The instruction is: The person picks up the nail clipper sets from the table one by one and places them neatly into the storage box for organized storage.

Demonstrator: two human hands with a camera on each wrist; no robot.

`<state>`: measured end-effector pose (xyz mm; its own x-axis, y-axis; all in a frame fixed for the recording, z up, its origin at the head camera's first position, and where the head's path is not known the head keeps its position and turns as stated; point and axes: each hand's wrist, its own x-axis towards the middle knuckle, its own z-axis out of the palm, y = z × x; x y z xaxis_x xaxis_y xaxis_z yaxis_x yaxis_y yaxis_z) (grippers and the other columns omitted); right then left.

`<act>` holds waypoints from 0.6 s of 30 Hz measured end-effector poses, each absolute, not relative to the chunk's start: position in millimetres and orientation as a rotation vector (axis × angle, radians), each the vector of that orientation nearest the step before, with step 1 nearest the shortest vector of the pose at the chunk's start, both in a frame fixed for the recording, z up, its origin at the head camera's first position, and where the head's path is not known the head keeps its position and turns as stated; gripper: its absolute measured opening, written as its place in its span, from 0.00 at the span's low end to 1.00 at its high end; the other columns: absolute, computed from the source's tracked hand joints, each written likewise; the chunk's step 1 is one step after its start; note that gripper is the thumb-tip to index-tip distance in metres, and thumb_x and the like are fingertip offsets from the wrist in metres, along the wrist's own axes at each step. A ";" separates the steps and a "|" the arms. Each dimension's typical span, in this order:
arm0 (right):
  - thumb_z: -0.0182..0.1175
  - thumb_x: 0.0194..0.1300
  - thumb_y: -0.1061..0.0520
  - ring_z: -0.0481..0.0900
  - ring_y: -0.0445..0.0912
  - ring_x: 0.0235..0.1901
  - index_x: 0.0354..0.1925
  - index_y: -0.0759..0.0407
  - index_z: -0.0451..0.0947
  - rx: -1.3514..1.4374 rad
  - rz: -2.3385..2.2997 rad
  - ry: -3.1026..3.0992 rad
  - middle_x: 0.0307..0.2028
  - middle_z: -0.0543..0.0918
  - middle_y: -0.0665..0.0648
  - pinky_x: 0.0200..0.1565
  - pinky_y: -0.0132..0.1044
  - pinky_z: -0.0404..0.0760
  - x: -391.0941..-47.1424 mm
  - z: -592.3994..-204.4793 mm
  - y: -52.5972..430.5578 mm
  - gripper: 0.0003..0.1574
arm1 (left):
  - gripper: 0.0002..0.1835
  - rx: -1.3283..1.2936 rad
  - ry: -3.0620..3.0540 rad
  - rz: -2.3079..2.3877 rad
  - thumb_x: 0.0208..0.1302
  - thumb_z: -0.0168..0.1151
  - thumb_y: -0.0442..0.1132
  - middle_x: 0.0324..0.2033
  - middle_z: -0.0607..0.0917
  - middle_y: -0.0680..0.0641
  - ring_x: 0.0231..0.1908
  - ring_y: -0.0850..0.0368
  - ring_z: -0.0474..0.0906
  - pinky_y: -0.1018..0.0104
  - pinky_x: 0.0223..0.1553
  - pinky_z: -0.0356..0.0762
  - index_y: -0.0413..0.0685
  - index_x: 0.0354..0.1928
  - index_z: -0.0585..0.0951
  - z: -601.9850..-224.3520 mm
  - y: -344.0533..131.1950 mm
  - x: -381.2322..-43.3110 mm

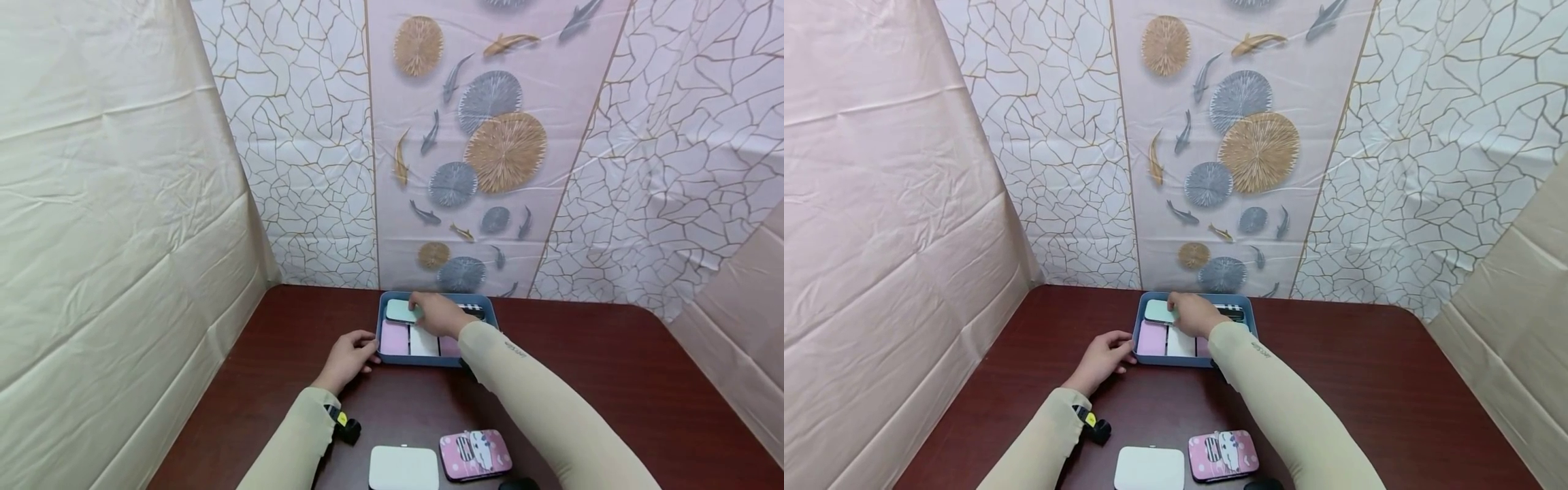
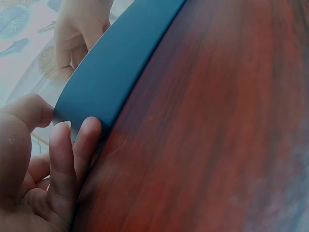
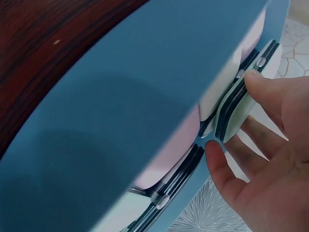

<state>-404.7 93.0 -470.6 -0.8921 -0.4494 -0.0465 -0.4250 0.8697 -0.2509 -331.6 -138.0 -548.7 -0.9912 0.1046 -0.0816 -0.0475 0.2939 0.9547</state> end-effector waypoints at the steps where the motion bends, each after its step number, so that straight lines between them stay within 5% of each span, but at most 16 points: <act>1: 0.64 0.60 0.54 0.77 0.42 0.48 0.51 0.44 0.72 -0.698 -0.359 2.941 0.50 0.79 0.48 0.52 0.42 0.78 -404.5 -471.1 93.4 0.20 | 0.18 0.051 2.423 1.793 0.63 0.60 0.51 0.39 0.84 0.48 0.30 0.54 0.84 0.59 0.25 0.84 0.54 0.52 0.78 -548.5 -137.7 -331.5; 8: 0.63 0.61 0.52 0.77 0.44 0.54 0.58 0.42 0.70 -0.768 -0.311 2.927 0.56 0.77 0.48 0.57 0.44 0.76 -404.8 -471.3 93.2 0.27 | 0.19 0.049 2.432 1.793 0.63 0.60 0.52 0.38 0.84 0.49 0.30 0.54 0.84 0.59 0.25 0.83 0.54 0.52 0.78 -549.8 -137.0 -331.7; 18: 0.63 0.61 0.51 0.77 0.44 0.53 0.57 0.39 0.72 -0.750 -0.232 2.906 0.57 0.77 0.48 0.55 0.45 0.77 -405.4 -469.0 88.5 0.25 | 0.20 0.061 2.422 1.798 0.63 0.60 0.52 0.40 0.84 0.48 0.31 0.54 0.84 0.59 0.26 0.84 0.54 0.54 0.77 -549.8 -139.4 -332.5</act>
<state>-405.4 88.5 -469.0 -0.8678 -0.4889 -0.0883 -0.4688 0.8647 -0.1806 -332.5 -139.4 -549.8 -0.9914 0.1066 -0.0758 -0.0416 0.2918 0.9556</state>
